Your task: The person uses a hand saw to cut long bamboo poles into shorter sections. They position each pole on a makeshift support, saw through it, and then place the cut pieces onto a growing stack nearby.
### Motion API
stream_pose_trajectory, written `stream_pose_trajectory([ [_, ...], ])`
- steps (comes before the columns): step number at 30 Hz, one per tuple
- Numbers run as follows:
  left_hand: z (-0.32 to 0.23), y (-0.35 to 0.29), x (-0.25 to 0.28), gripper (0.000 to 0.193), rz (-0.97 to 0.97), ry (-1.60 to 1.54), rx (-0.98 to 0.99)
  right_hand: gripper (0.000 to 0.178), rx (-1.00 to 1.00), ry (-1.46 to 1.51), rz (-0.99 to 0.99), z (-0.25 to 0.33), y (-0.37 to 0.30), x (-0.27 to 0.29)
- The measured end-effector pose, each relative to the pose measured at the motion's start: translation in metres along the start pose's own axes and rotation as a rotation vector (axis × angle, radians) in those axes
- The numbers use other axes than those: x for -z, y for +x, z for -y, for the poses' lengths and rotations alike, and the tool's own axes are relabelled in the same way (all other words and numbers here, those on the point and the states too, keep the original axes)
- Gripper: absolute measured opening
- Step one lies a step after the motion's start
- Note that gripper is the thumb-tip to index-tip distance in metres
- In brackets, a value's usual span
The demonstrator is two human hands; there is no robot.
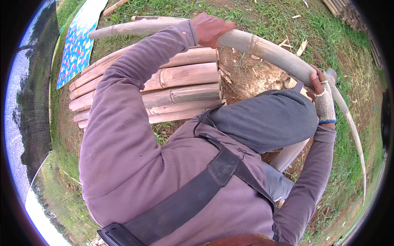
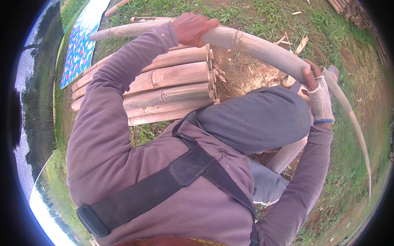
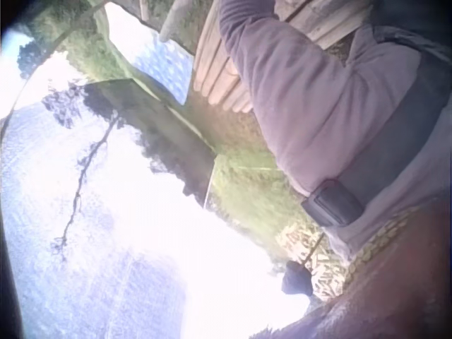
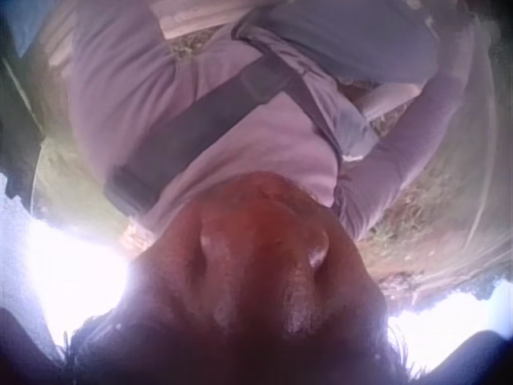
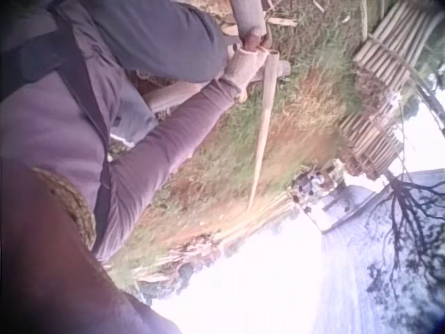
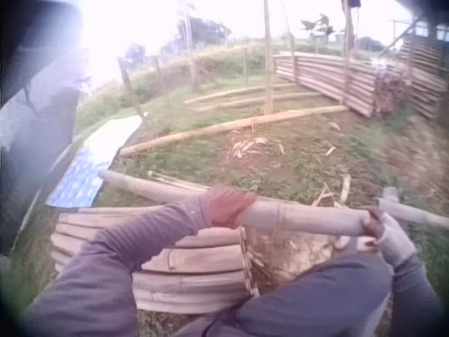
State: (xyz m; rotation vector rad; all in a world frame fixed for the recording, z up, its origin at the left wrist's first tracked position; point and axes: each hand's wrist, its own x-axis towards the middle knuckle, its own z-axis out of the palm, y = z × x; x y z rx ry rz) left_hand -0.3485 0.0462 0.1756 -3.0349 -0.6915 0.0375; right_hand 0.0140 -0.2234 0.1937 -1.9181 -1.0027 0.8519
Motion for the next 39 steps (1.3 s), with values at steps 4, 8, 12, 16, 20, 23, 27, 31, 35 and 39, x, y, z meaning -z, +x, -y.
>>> stream_pose_trajectory([
  [4, 0.063, -0.099, 0.006, 0.069, 0.154, 0.049, 0.155, 0.072, 0.148, -0.203, 0.066, -0.006, 0.026, -0.004],
  [8, 0.111, -0.212, -0.01, 0.071, 0.355, -0.002, 0.398, 0.065, 0.137, -0.215, -0.012, -0.068, 0.023, 0.016],
  [12, 0.123, -0.299, -0.058, 0.074, 0.528, -0.003, 0.571, 0.048, 0.096, -0.168, -0.028, -0.227, 0.023, 0.052],
  [16, 0.121, -0.285, -0.087, 0.079, 0.483, -0.003, 0.572, 0.031, 0.485, -1.165, 0.122, -0.388, -0.032, 0.119],
  [20, 0.132, -0.272, -0.086, 0.083, 0.54, -0.039, 0.477, 0.023, -0.024, -0.221, -0.102, -0.456, -0.107, 0.067],
  [23, 0.118, -0.29, -0.088, 0.084, 0.486, 0.019, 0.464, 0.033, -0.332, -0.175, -0.152, -0.438, -0.137, 0.017],
  [27, 0.106, -0.276, -0.084, 0.094, 0.577, 0.006, 0.498, 0.046, -0.325, -0.288, -0.208, -0.363, -0.157, -0.022],
  [31, 0.091, -0.183, -0.02, 0.108, 0.934, 0.187, 0.49, 0.044, -0.299, -0.158, -0.347, -0.351, -0.18, -0.041],
  [35, 0.125, -0.079, -0.026, 0.078, 0.449, -0.19, 0.319, 0.04, -0.354, -0.177, -0.391, -0.333, -0.195, -0.088],
  [39, 0.008, 0.112, -0.012, 0.06, 0.116, -0.253, -0.146, 0.038, -0.529, -0.177, -0.312, -0.338, -0.214, -0.112],
])
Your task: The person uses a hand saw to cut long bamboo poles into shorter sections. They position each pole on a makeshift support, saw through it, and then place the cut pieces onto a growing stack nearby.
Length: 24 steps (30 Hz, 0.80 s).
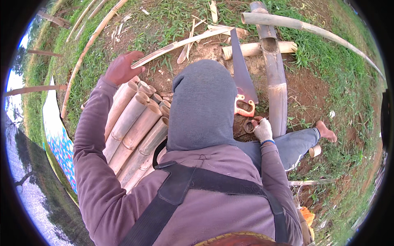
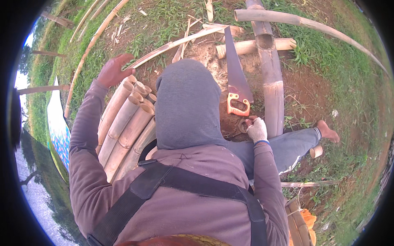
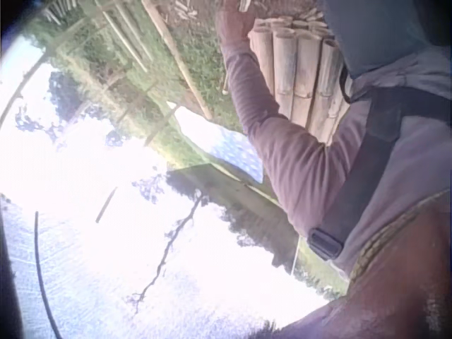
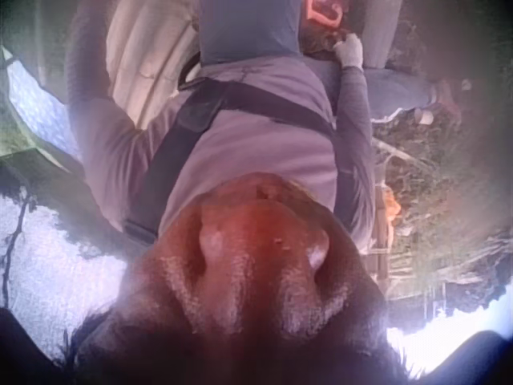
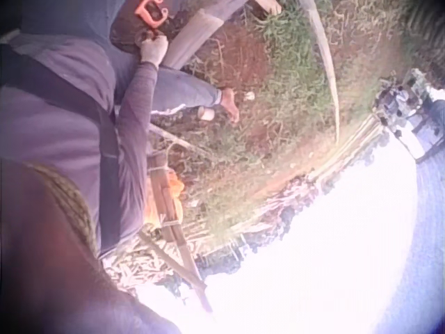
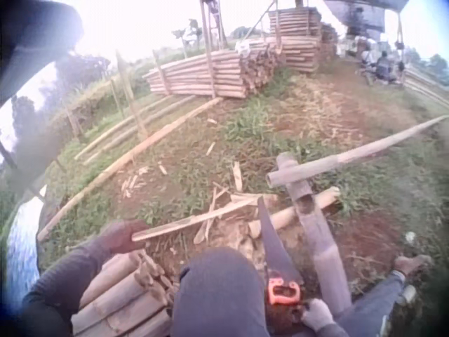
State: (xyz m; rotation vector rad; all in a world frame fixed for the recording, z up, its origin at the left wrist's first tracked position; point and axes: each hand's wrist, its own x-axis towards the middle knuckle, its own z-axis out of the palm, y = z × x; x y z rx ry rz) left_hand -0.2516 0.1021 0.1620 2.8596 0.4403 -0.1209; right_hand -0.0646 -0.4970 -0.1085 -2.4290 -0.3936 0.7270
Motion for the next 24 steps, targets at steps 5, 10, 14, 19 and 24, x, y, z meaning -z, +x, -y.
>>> stream_pose_trajectory([
  [5, -0.144, 0.222, -0.035, 0.068, -0.079, 0.1, -0.24, 0.038, -0.031, 0.072, -0.014, 0.02, -0.002, 0.01],
  [10, -0.263, 0.384, -0.084, 0.099, -0.123, 0.217, -0.265, 0.04, -0.089, 0.07, 0.024, 0.008, -0.001, 0.005],
  [14, -0.263, 0.462, -0.131, 0.1, 0.192, 0.221, -0.181, 0.042, -0.152, 0.218, 0.125, 0.018, 0.005, 0.018],
  [19, -0.26, 0.416, -0.124, 0.079, 0.156, 0.084, -0.236, 0.051, -0.147, 0.389, 0.243, 0.05, 0.03, 0.052],
  [24, -0.219, 0.299, -0.051, 0.089, 0.221, -0.053, -0.31, 0.057, 0.033, 0.685, -0.107, 0.084, 0.101, 0.109],
])
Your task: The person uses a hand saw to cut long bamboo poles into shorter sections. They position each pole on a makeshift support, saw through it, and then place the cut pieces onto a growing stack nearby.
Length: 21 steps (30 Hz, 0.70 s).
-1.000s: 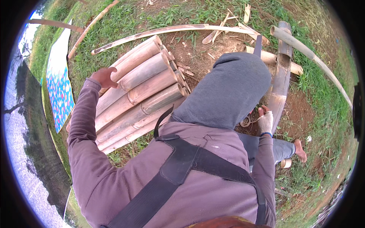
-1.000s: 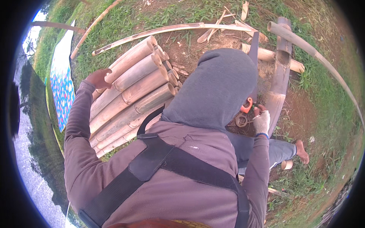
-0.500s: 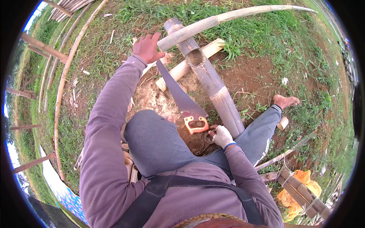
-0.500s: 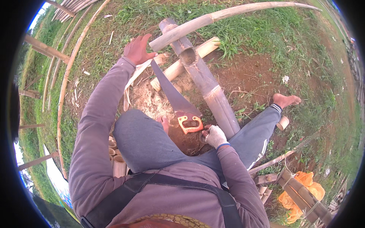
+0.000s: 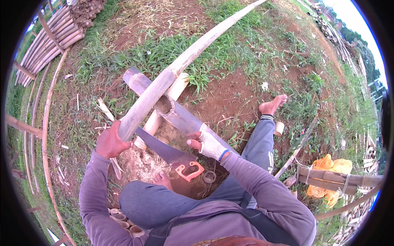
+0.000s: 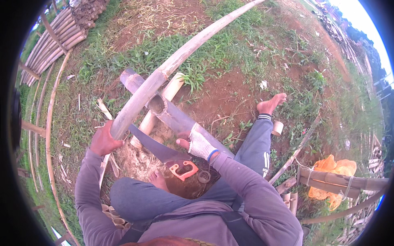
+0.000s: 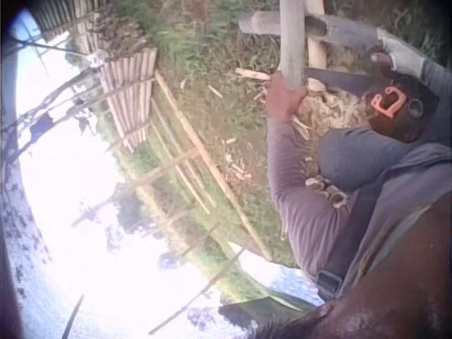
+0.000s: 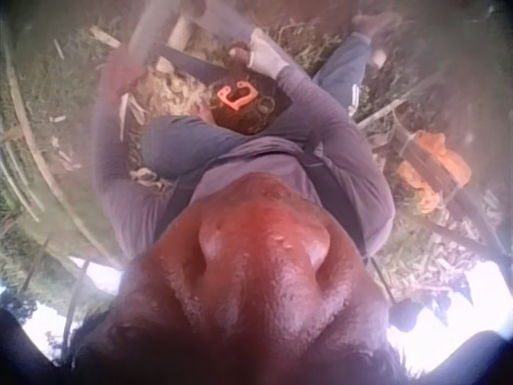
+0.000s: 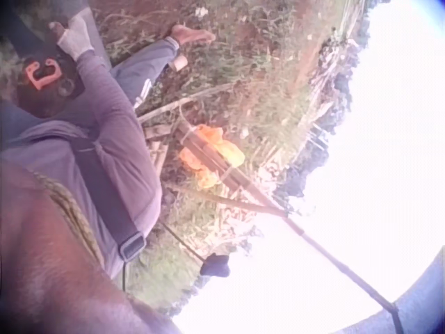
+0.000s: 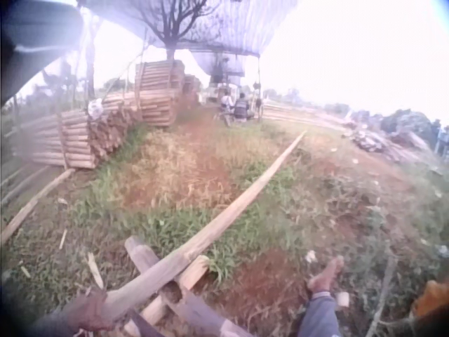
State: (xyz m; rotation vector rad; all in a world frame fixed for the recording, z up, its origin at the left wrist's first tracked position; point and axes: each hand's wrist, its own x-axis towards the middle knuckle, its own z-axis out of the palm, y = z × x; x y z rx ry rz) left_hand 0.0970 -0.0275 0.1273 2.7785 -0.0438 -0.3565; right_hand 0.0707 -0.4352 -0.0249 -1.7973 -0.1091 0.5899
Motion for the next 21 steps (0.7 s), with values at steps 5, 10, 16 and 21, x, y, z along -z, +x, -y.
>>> stream_pose_trajectory([
  [5, 0.062, -0.174, 0.045, 0.087, -0.025, -0.017, 0.187, 0.079, 0.088, 0.764, -0.224, 0.088, 0.112, 0.021],
  [10, 0.133, -0.341, 0.045, 0.079, -0.145, 0.245, 0.389, 0.093, 0.243, 1.285, -0.21, 0.168, 0.179, 0.03],
  [16, 0.238, -0.49, 0.006, 0.074, -0.377, 0.462, 0.693, 0.078, 0.148, 1.473, 0.015, 0.191, 0.199, -0.049],
  [21, 0.307, -0.522, 0.04, 0.068, -0.338, 0.628, 1.503, 0.061, -0.045, 1.213, 0.301, 0.192, 0.118, -0.184],
])
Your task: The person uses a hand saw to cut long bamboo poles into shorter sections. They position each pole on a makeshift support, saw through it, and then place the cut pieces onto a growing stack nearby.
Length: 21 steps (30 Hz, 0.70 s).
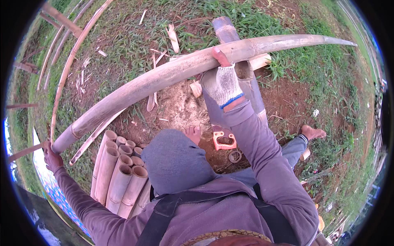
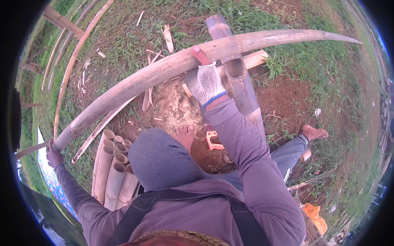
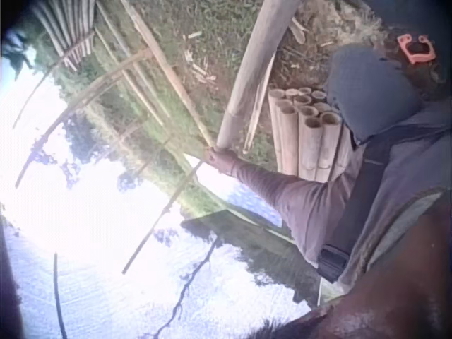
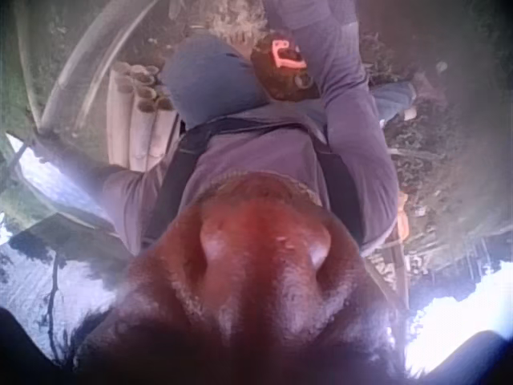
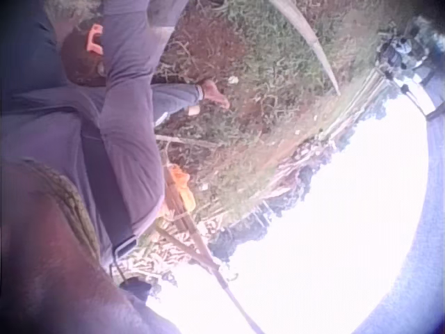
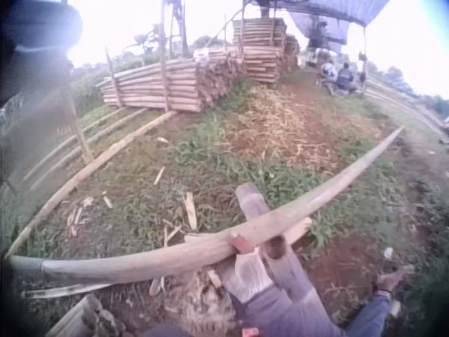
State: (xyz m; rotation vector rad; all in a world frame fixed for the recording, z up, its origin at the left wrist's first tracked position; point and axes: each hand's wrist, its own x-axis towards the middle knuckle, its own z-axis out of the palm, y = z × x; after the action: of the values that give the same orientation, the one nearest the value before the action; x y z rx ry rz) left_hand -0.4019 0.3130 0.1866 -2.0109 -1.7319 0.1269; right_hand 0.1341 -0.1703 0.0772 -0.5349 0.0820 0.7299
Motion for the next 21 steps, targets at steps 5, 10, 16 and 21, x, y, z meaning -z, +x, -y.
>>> stream_pose_trajectory([
  [5, -0.085, 0.048, -0.035, 0.046, -0.06, -1.054, -0.458, 0.046, -0.317, 0.039, -0.128, -0.119, -0.001, -0.02],
  [10, -0.302, -0.01, 0.023, 0.061, 0.624, -0.659, -0.818, 0.047, -0.417, 0.035, -0.277, -0.153, 0.014, 0.001],
  [16, -0.447, 0.01, -0.137, 0.044, 0.845, -0.105, -1.206, 0.066, -0.517, -0.369, -0.044, -0.129, 0.037, 0.036],
  [21, -0.48, 0.008, -0.129, 0.039, 0.785, 0.062, -1.342, 0.065, -0.304, -1.25, 0.039, -0.095, 0.024, 0.044],
])
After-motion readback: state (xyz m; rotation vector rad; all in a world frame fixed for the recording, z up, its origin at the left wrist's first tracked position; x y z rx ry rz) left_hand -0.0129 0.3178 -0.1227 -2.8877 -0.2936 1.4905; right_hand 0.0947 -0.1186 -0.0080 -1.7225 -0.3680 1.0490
